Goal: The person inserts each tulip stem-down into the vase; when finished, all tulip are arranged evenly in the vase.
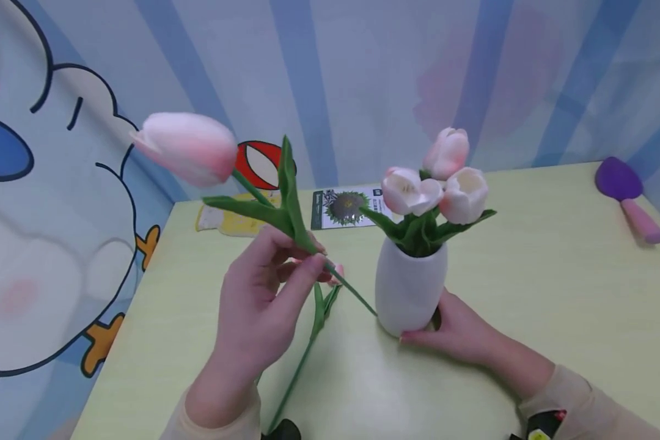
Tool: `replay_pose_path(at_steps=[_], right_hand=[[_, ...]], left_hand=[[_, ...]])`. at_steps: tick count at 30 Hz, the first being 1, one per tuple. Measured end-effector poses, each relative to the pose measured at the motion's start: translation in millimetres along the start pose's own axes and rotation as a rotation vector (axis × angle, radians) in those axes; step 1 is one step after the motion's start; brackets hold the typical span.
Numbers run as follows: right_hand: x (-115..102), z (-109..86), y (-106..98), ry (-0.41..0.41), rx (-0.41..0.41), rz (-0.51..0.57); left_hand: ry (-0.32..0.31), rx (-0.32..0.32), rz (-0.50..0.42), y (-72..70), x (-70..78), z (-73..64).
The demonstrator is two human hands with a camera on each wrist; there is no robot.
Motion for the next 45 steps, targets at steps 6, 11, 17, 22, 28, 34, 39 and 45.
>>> replay_pose_path(at_steps=[6, 11, 17, 22, 28, 34, 39, 45], right_hand=[[0.1, 0.7, 0.0, 0.003, 0.002, -0.001], [-0.3, 1.0, 0.3, -0.001, -0.004, 0.000], [-0.7, -0.5, -1.0, 0.003, -0.004, 0.000], [-3.6, -0.9, -3.3, -0.009, -0.005, 0.001], [-7.1, -1.4, -5.8, -0.015, -0.011, 0.000], [-6.3, -3.2, -8.9, -0.016, -0.005, 0.006], [-4.1, -3.3, -8.7, -0.010, -0.006, 0.015], [-3.5, -3.9, -8.3, 0.001, -0.014, 0.002]], left_hand=[[0.000, 0.005, -0.087, -3.7, 9.8, 5.4], [0.050, 0.032, -0.173, -6.0, 18.8, 11.0], [0.133, 0.088, -0.267, -9.6, 33.6, 15.2], [0.207, 0.133, -0.322, -13.9, 43.7, 16.0], [0.268, 0.182, -0.369, -18.5, 46.6, 15.6], [0.282, 0.280, -0.378, -26.1, 43.3, 17.1], [0.311, 0.392, -0.422, -36.5, 40.1, 14.5], [0.359, 0.446, -0.518, -44.2, 38.0, 12.9]])
Point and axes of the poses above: each hand's wrist, its own z-axis towards the middle knuckle, its own y-axis out of the palm, x = y × z, the point moved 9 cm from there along z, towards the middle knuckle, and after that the axes turned 7 degrees about x, right-handed, at the moved point
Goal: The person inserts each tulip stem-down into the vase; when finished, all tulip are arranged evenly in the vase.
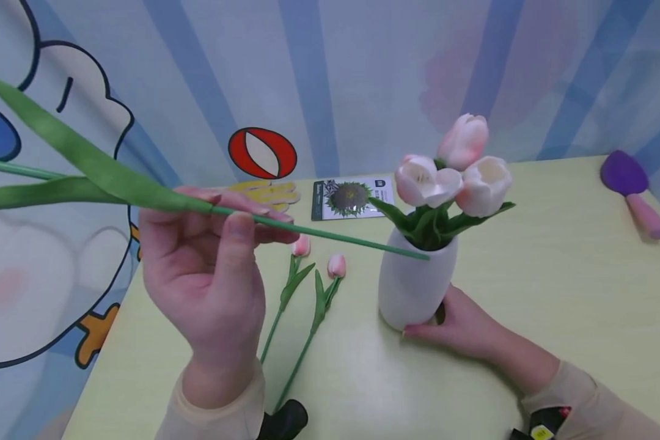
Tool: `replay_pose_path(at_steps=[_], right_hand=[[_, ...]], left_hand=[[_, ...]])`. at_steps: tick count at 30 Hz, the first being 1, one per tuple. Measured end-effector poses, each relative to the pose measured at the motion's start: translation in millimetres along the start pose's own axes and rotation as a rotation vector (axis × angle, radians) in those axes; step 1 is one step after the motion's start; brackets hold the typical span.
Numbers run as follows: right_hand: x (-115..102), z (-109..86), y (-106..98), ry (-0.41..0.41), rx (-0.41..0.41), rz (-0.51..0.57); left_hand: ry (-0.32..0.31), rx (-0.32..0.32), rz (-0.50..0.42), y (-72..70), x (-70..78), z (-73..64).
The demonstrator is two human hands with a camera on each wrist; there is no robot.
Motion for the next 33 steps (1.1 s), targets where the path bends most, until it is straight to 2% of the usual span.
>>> replay_pose_path(at_steps=[5, 11, 20, 29, 33], right_hand=[[2.4, -0.6, -2.0, 0.026, 0.003, -0.021], [2.4, -2.3, -2.1, 0.030, 0.003, -0.024], [0.7, -1.2, -0.5, 0.025, -0.001, -0.005], [0.0, -0.8, -1.0, 0.024, -0.002, -0.011], [-0.9, -1.5, -2.0, 0.019, 0.009, -0.012]], left_hand=[[0.013, 0.014, -0.020, -0.8, 0.9, -0.2], [-0.001, -0.005, 0.024, 5.9, -1.9, -5.0], [-0.032, -0.108, 0.100, 18.9, -8.2, -13.3], [-0.094, -0.186, 0.093, 28.3, -26.3, -26.5], [-0.106, -0.221, 0.129, 33.9, -33.2, -33.1]])
Point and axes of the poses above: each hand's wrist, its own z-axis towards the middle knuckle, its own y-axis out of the palm, x = y × z, the point moved 9 cm from there along z, towards the middle knuckle, and after that the axes turned 7 degrees about x, right-handed, at the moved point
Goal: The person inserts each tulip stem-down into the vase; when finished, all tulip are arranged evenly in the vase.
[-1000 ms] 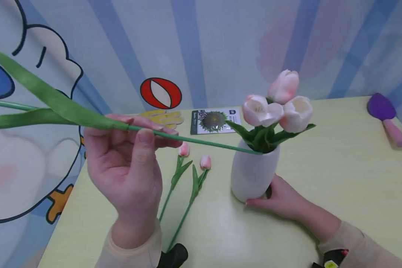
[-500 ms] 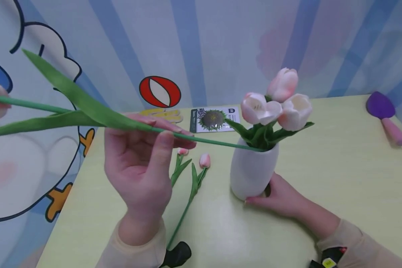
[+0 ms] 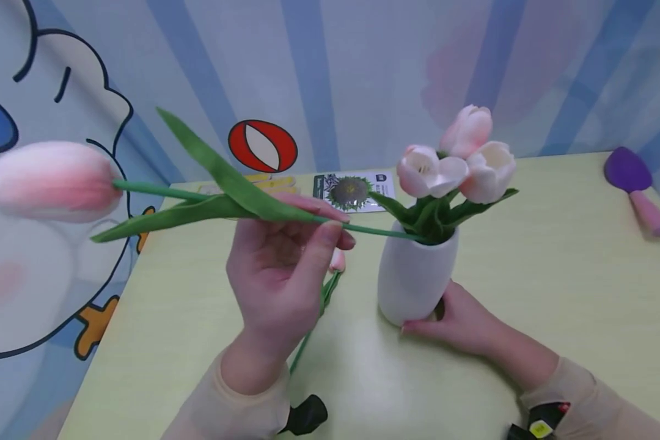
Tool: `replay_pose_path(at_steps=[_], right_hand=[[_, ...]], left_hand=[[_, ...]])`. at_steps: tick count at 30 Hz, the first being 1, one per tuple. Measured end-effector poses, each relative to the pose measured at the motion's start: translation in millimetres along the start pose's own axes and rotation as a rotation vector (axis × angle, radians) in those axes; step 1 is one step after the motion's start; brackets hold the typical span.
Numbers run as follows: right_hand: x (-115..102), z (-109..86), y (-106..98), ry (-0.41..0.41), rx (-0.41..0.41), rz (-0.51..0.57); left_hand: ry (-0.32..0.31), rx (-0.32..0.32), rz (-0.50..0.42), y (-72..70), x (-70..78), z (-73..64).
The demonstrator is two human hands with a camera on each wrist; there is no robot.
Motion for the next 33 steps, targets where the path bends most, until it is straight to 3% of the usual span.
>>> replay_pose_path(at_steps=[16, 24, 33], right_hand=[[-1.8, 0.7, -0.2, 0.001, 0.003, 0.001], [-2.2, 4.0, 12.2, 0.004, -0.029, 0.011], [-0.1, 5.0, 12.9, 0.021, -0.025, 0.013]], left_hand=[[0.017, -0.056, 0.136, 9.9, -1.1, 1.3], [0.001, -0.070, 0.237, 5.4, -7.5, 1.2], [0.000, -0.139, 0.294, 15.0, -10.6, 2.8]])
Point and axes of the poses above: each hand's wrist, its own z-axis towards the middle knuckle, its own y-axis out of the palm, x = y × z, the point moved 9 cm from there along z, towards the middle knuckle, and after that the axes turned 7 degrees about x, right-handed, at the moved point
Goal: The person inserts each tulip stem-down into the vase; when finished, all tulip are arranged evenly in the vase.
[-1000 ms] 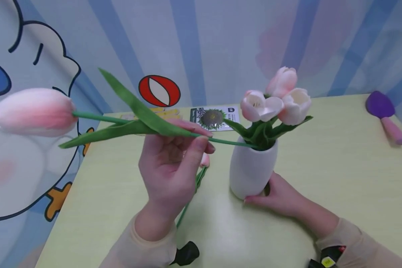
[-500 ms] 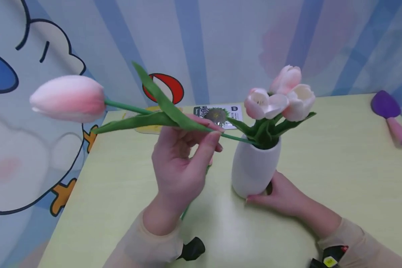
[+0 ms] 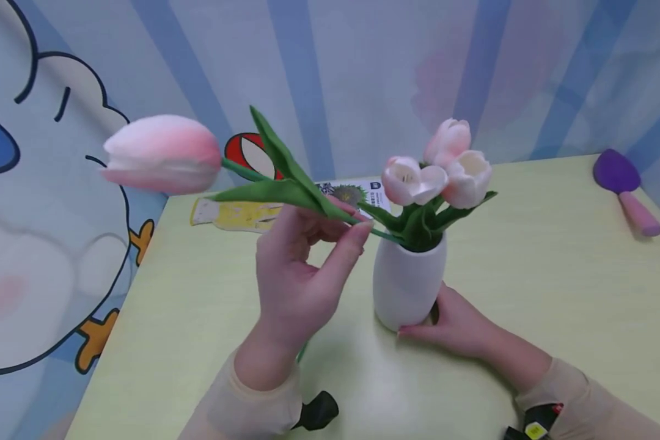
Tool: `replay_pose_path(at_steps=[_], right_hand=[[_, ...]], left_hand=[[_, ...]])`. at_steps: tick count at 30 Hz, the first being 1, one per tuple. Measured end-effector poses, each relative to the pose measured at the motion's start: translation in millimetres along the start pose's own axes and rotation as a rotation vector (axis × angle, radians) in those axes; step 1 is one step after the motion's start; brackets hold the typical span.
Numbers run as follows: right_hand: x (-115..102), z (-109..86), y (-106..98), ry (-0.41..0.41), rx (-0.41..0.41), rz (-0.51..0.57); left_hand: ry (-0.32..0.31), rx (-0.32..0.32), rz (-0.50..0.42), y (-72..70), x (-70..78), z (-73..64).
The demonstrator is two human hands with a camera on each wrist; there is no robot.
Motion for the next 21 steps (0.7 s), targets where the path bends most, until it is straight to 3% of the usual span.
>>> replay_pose_path(at_steps=[21], right_hand=[[-2.1, -2.5, 3.1, -0.038, 0.003, 0.012]], left_hand=[[0.031, -0.118, 0.066, 17.4, -0.3, -6.0]])
Point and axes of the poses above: each hand's wrist, its own z-axis towards the middle knuckle, its own y-axis out of the palm, x = y × z, the point moved 9 cm from there along z, towards the middle knuckle, and after that the axes turned 7 degrees about x, right-handed, at the moved point
